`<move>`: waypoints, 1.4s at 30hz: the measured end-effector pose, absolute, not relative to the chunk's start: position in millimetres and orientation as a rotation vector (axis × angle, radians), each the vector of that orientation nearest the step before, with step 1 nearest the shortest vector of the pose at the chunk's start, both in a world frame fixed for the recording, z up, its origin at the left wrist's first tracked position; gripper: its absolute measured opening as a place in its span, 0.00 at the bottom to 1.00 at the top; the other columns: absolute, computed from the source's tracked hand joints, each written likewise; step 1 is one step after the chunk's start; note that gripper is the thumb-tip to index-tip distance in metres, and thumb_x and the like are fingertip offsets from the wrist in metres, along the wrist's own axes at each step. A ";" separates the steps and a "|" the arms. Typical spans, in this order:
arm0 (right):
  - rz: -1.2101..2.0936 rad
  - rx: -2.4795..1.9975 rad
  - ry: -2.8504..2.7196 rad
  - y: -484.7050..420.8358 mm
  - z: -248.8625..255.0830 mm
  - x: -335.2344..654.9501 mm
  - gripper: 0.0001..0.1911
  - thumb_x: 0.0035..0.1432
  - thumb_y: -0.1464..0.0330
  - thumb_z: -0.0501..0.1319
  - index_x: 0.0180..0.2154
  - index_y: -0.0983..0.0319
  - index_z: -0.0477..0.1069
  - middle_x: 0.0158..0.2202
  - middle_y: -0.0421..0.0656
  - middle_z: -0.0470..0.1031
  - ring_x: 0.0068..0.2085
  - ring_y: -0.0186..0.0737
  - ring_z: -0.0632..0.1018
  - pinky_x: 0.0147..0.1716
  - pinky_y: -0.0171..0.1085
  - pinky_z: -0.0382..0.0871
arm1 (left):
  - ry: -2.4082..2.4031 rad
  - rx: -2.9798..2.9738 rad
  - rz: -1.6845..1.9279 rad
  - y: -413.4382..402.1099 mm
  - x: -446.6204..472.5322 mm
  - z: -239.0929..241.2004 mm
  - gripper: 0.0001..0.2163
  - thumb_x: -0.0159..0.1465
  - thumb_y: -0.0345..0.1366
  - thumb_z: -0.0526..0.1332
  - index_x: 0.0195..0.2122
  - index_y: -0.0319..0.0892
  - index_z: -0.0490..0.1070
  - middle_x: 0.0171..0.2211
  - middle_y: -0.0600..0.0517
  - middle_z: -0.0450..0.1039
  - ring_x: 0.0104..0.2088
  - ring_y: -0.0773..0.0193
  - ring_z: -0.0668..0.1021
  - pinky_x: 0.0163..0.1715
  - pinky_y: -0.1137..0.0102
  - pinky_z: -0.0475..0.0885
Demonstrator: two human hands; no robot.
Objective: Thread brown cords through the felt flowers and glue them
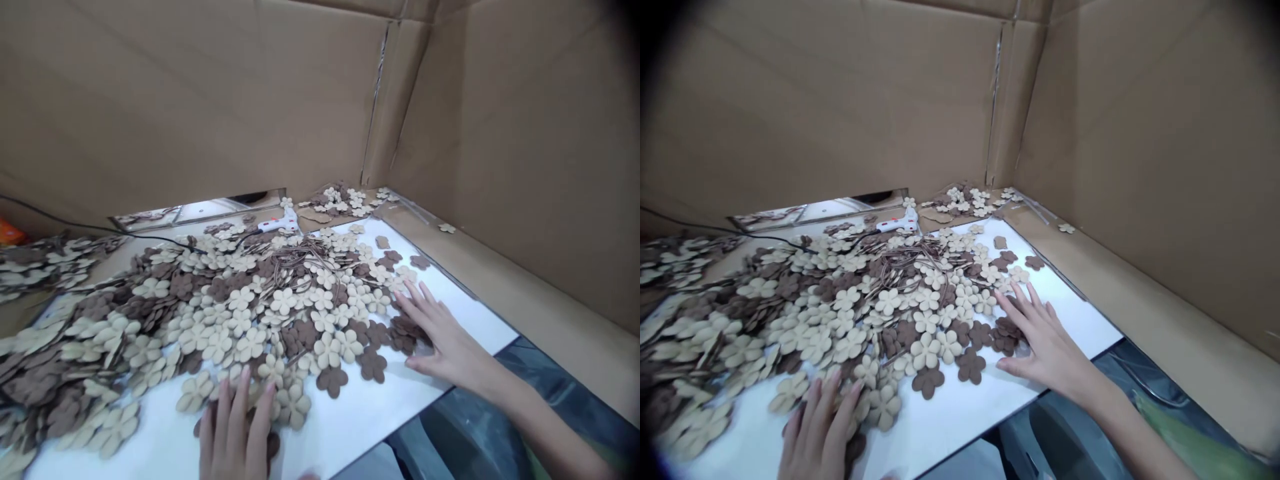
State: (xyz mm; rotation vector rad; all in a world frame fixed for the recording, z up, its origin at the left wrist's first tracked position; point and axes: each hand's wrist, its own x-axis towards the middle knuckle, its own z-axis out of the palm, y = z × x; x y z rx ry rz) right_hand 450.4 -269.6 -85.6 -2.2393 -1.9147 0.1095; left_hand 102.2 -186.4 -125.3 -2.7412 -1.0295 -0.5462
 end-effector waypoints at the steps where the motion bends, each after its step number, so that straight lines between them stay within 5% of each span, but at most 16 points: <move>1: 0.106 -2.231 -1.940 -270.8 -85.8 444.8 0.50 0.51 0.44 0.56 0.66 0.49 0.31 0.69 0.44 0.28 0.66 0.62 0.37 0.57 0.65 0.48 | -1.034 -2.780 -0.504 -186.9 104.5 -118.3 0.46 0.56 0.54 0.58 0.67 0.40 0.32 0.67 0.32 0.36 0.62 0.27 0.49 0.48 0.37 0.60; 8: 0.102 -2.159 -2.049 -258.8 -89.2 413.8 0.53 0.47 0.43 0.58 0.66 0.49 0.32 0.69 0.48 0.32 0.66 0.65 0.39 0.54 0.70 0.46 | -1.106 -2.947 -0.324 -173.9 108.4 -90.3 0.43 0.54 0.56 0.61 0.65 0.46 0.43 0.67 0.37 0.39 0.63 0.36 0.52 0.54 0.42 0.57; 18: 0.237 -1.901 -2.229 -229.3 -75.0 387.1 0.50 0.47 0.43 0.58 0.65 0.46 0.37 0.68 0.49 0.21 0.65 0.73 0.39 0.50 0.73 0.48 | -1.153 -2.981 -0.287 -157.2 109.6 -87.6 0.33 0.62 0.50 0.54 0.65 0.48 0.43 0.67 0.43 0.40 0.64 0.45 0.53 0.58 0.45 0.52; 23: 0.252 -1.836 -2.263 -220.0 -82.5 383.0 0.42 0.46 0.41 0.57 0.61 0.46 0.54 0.67 0.49 0.44 0.62 0.75 0.51 0.48 0.73 0.48 | -1.092 -2.977 -0.299 -154.5 114.1 -89.7 0.32 0.63 0.48 0.54 0.66 0.47 0.43 0.66 0.42 0.42 0.65 0.46 0.51 0.57 0.45 0.51; 27: 0.111 -1.752 -2.212 -215.1 -86.9 380.2 0.31 0.48 0.46 0.60 0.52 0.52 0.67 0.59 0.51 0.60 0.55 0.64 0.61 0.48 0.61 0.56 | -1.054 -2.977 -0.294 -151.1 115.6 -88.4 0.32 0.64 0.48 0.53 0.66 0.46 0.43 0.66 0.41 0.44 0.64 0.46 0.51 0.57 0.47 0.51; 42: -0.203 -1.504 -2.297 -197.6 -89.3 423.4 0.07 0.57 0.66 0.57 0.34 0.57 0.73 0.41 0.45 0.74 0.38 0.38 0.74 0.37 0.36 0.67 | -0.895 -2.879 -0.460 -134.8 103.3 -93.2 0.31 0.62 0.49 0.55 0.63 0.43 0.51 0.64 0.40 0.53 0.61 0.46 0.60 0.56 0.55 0.54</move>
